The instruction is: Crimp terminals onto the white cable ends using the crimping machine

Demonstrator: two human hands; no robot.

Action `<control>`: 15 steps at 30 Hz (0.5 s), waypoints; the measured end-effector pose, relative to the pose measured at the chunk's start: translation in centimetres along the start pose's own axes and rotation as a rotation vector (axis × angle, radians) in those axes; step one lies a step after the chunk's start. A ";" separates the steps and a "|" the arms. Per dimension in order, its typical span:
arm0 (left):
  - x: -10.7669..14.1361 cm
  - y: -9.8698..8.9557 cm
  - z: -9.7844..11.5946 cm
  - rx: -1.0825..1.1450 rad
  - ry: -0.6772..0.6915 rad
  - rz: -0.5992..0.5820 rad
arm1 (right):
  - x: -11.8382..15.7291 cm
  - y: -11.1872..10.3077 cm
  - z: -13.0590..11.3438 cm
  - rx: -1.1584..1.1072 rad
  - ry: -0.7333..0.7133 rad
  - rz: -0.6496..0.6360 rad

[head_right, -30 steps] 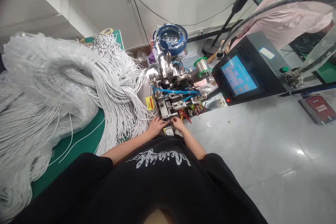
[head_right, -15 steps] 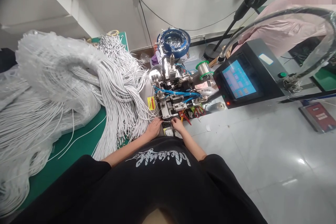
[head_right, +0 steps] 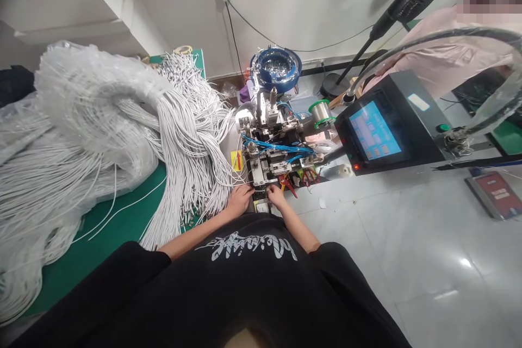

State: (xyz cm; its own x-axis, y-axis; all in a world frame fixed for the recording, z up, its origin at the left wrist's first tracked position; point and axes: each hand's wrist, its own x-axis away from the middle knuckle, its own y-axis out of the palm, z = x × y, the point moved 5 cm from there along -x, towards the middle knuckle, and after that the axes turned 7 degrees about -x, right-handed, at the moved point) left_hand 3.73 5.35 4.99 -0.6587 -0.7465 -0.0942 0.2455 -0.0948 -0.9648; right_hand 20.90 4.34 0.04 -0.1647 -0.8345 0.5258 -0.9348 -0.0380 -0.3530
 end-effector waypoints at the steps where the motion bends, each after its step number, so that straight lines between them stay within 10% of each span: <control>1: 0.0 0.0 0.0 0.004 0.003 0.002 | 0.0 0.0 0.0 -0.004 0.002 -0.001; 15: 0.7 0.5 0.2 0.006 0.001 -0.002 | 0.0 0.0 0.3 -0.044 -0.022 -0.003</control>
State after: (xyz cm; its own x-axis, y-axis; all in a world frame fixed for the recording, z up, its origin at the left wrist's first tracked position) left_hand 3.59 4.66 4.51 -0.6597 -0.7458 -0.0925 0.2482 -0.1001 -0.9635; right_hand 21.01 4.21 -0.23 -0.1550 -0.8461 0.5100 -0.9485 -0.0168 -0.3162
